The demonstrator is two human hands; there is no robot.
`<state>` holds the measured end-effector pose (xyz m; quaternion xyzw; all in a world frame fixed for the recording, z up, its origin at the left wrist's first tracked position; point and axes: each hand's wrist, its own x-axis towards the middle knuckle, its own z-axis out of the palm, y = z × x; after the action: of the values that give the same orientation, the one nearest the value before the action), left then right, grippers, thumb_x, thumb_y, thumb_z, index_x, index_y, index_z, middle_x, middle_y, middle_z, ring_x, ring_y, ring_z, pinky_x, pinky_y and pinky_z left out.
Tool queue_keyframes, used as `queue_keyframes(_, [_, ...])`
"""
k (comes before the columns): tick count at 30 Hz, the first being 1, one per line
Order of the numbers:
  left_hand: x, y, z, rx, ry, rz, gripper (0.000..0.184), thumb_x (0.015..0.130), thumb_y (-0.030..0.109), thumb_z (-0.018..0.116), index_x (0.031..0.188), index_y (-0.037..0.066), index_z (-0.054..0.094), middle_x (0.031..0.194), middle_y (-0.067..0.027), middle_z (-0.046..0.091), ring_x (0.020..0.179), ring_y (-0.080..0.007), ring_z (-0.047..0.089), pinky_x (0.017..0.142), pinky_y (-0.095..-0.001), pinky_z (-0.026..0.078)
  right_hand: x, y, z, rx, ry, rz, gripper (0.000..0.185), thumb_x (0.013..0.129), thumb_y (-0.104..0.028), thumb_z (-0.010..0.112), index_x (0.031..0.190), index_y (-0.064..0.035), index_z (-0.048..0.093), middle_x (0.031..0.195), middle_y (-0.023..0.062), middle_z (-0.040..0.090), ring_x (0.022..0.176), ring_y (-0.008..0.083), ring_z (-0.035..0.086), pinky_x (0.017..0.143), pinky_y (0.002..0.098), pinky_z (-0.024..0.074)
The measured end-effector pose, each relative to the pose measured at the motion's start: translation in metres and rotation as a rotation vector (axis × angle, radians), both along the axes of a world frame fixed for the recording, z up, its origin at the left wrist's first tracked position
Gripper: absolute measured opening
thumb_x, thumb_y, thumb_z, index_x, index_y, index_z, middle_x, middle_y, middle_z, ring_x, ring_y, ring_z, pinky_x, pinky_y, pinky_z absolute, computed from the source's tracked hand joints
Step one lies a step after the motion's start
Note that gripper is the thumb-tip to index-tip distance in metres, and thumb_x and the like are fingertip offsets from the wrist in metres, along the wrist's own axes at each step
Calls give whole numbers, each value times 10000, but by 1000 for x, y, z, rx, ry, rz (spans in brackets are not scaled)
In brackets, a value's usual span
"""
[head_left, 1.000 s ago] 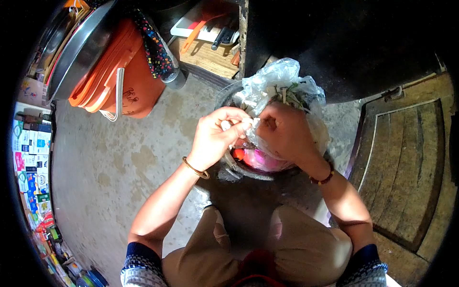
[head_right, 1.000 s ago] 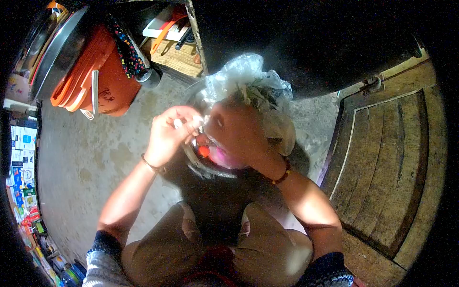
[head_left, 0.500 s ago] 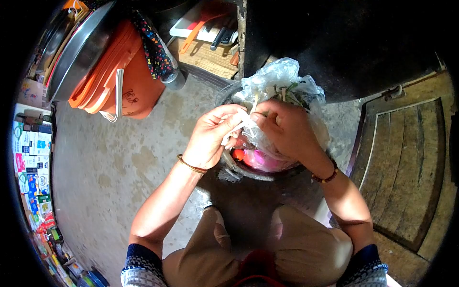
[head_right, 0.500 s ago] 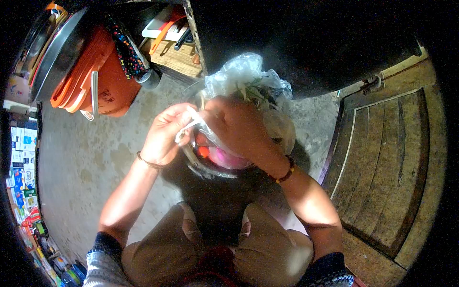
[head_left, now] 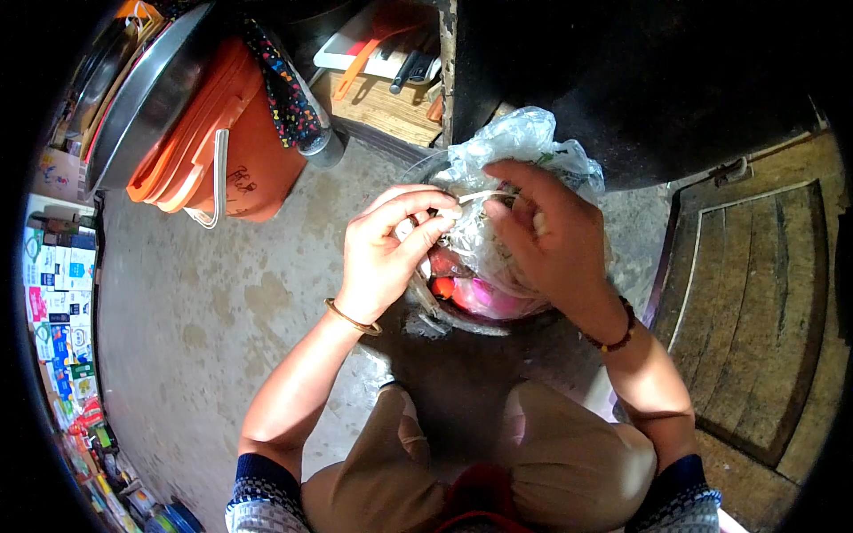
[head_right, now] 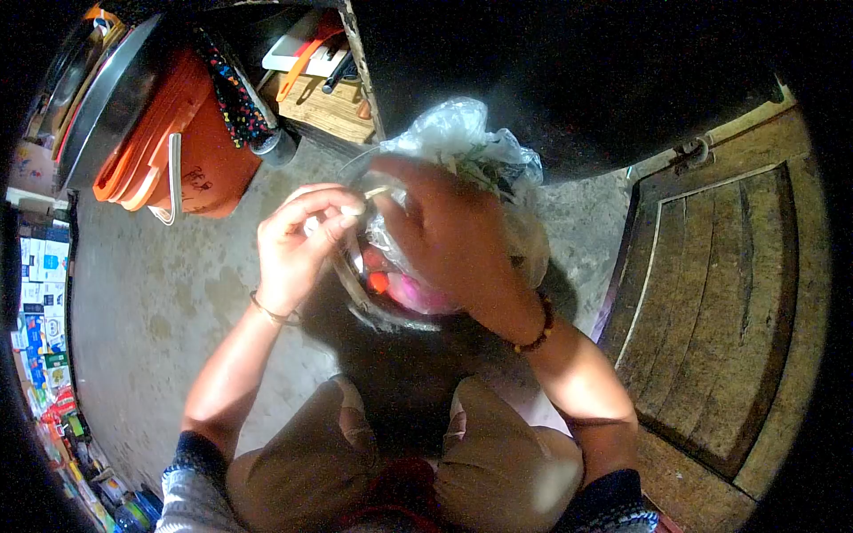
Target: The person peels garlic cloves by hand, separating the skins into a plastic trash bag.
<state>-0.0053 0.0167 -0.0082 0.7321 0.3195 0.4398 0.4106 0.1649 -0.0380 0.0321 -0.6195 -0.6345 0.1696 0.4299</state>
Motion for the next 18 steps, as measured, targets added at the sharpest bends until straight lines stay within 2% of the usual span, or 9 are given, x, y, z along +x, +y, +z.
queue_keyframes(1, [0, 1, 0, 0, 0, 0, 160, 741, 31, 655, 900, 42, 651, 840, -29, 616, 673, -78, 554, 570, -223, 449, 1, 1, -4, 124, -153, 80, 171, 738, -126, 658, 898, -93, 604, 627, 67, 544, 518, 160, 531, 483, 275, 418])
queue_keyframes(2, [0, 2, 0, 98, 24, 24, 165, 728, 32, 660, 893, 44, 650, 843, -42, 616, 714, -113, 571, 609, -246, 462, 1, 1, -8, 248, -306, 161, 167, 740, -127, 658, 895, -99, 601, 651, 73, 548, 528, 188, 540, 490, 287, 429])
queue_keyframes(3, [0, 2, 1, 196, 49, 48, 171, 716, 33, 664, 886, 47, 648, 845, -55, 616, 755, -147, 589, 648, -270, 474, 0, 1, -11, 248, -306, 161, 167, 740, -127, 658, 895, -99, 601, 651, 73, 548, 528, 188, 540, 490, 287, 429])
queue_keyframes(5, [-2, 4, 2, 284, 93, 54, 169, 706, 35, 667, 873, 44, 641, 850, -64, 615, 766, -176, 594, 654, -279, 478, -2, 1, -15, 199, -354, 175, 110, 779, -203, 586, 856, -130, 558, 707, 83, 573, 559, 274, 570, 504, 368, 468])
queue_keyframes(6, [-2, 4, 3, 371, 139, 62, 168, 697, 37, 671, 861, 42, 633, 855, -72, 613, 776, -204, 598, 659, -289, 482, -2, 0, -15, 199, -354, 176, 110, 779, -203, 586, 856, -130, 558, 707, 83, 573, 559, 274, 570, 504, 368, 468])
queue_keyframes(7, [-2, 4, 5, 370, 140, 62, 168, 697, 37, 671, 861, 42, 633, 855, -72, 613, 776, -204, 598, 659, -289, 482, -2, 0, -15, 171, -356, 181, 96, 776, -189, 584, 833, -124, 544, 714, 78, 569, 568, 271, 572, 499, 368, 466])
queue_keyframes(9, [-2, 5, 10, 542, 226, 54, 184, 677, 37, 675, 852, 44, 616, 845, -67, 610, 756, -220, 593, 645, -295, 485, -4, 0, -16, 143, -357, 186, 87, 773, -174, 583, 811, -118, 529, 721, 73, 565, 578, 268, 575, 494, 369, 463])
queue_keyframes(12, [-4, 9, 13, 619, 267, 16, 187, 677, 38, 664, 854, 47, 604, 837, -56, 604, 731, -219, 585, 616, -297, 486, -7, 1, -17, 251, -265, 171, 85, 768, -145, 579, 801, -107, 510, 700, 68, 551, 581, 267, 572, 482, 368, 456])
queue_keyframes(18, [-4, 6, 9, 642, 337, -15, 177, 682, 47, 652, 851, 50, 598, 838, -48, 593, 702, -208, 571, 574, -290, 482, -7, -2, -10, 225, -378, 197, 141, 712, -129, 593, 776, -101, 470, 701, 66, 523, 545, 254, 554, 469, 355, 450])
